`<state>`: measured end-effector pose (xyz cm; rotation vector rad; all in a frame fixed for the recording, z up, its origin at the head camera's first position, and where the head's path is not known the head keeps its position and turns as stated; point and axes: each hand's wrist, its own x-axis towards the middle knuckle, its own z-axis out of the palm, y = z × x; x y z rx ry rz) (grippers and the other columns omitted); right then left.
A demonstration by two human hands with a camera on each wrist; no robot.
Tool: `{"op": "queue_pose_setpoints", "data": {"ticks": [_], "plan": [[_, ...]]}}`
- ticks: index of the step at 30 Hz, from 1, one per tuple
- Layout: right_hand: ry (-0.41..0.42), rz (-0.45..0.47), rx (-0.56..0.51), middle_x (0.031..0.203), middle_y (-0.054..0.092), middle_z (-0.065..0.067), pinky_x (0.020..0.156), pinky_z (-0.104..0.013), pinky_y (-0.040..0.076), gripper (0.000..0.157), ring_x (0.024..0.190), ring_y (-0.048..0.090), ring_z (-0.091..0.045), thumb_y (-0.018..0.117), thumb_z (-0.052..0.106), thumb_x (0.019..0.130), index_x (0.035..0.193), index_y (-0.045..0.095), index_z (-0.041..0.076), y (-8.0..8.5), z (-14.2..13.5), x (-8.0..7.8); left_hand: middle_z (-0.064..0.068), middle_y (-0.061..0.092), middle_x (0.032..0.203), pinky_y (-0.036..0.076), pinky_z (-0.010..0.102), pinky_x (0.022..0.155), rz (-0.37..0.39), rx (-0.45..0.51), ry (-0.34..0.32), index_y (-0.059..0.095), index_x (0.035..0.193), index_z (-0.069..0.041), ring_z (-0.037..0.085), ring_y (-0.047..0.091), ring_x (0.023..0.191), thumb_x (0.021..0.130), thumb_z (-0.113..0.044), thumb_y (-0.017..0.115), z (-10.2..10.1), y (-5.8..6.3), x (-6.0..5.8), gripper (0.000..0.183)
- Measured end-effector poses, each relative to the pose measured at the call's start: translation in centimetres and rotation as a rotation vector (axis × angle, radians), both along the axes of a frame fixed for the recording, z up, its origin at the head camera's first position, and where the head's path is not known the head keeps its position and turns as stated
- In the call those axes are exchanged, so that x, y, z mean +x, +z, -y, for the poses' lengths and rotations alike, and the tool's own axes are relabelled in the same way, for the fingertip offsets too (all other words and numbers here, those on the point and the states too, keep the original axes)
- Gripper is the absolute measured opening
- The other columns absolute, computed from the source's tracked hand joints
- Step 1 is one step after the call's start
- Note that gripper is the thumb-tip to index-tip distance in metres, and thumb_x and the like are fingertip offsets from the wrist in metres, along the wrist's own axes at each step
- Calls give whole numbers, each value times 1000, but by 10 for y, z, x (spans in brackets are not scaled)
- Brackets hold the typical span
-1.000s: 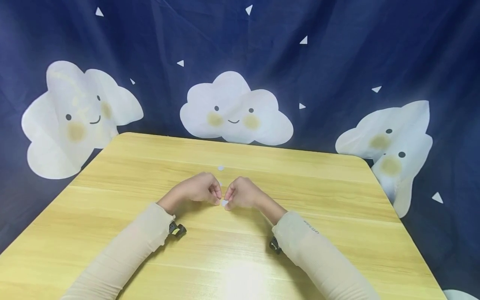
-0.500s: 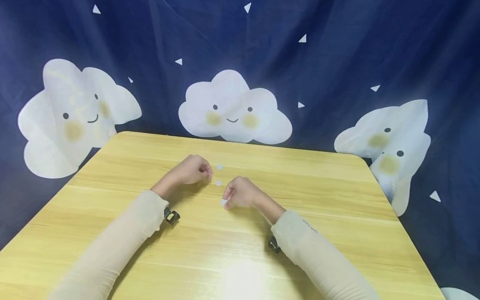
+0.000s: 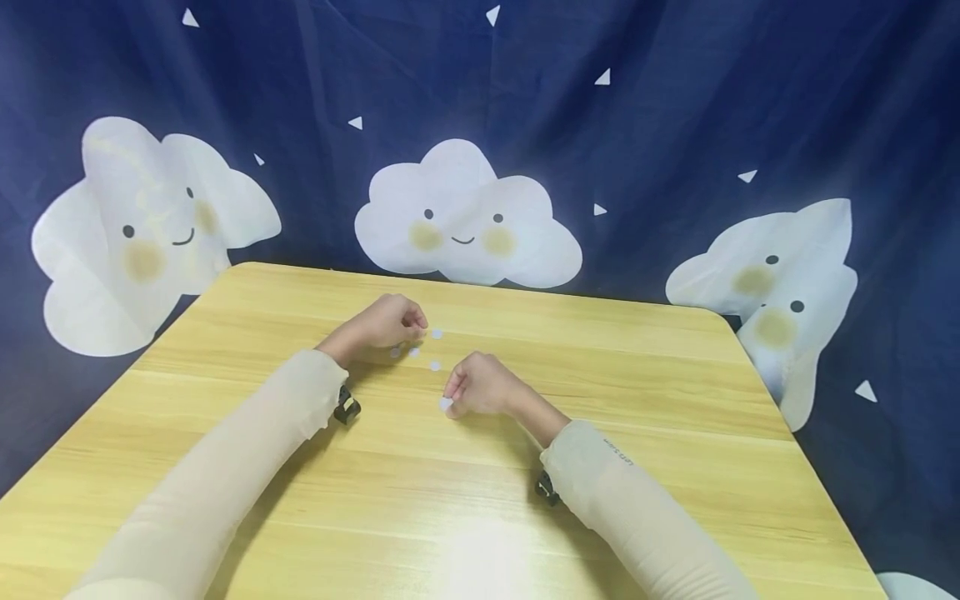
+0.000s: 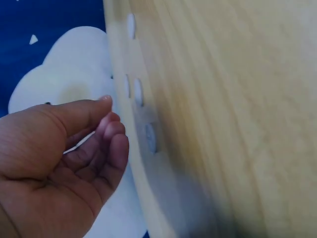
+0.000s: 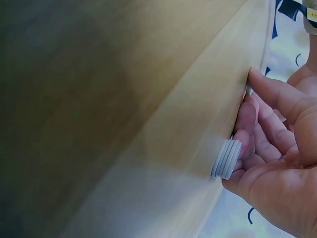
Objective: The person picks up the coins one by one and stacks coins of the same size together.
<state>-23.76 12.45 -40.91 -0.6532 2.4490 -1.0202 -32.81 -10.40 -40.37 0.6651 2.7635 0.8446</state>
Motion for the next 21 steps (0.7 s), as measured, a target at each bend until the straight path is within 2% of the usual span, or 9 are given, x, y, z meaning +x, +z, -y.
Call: {"op": "queue_pose_setpoints", "data": {"ticks": [9, 16, 21], "plan": [[2, 4, 3, 79, 71, 0, 74, -25, 55, 19, 76, 65, -11, 89, 5, 76, 88, 74, 5, 0, 1, -1, 5, 72, 93, 53, 29, 79, 112, 69, 32, 75, 104, -4, 17, 64, 85, 93, -9, 73, -2, -11, -17, 13], [2, 14, 11, 80, 71, 0, 75, -26, 56, 19, 77, 65, -12, 88, 4, 76, 89, 74, 5, -1, 0, -2, 6, 71, 94, 52, 28, 76, 182, 79, 6, 74, 106, -4, 17, 62, 83, 89, -11, 78, -3, -13, -25, 18], [9, 11, 14, 80, 71, 0, 75, -25, 56, 19, 77, 65, -12, 88, 4, 76, 89, 74, 4, 0, 1, -2, 5, 70, 94, 50, 27, 79, 213, 79, -14, 74, 107, -5, 16, 60, 84, 87, -12, 80, -1, -14, -29, 21]]}}
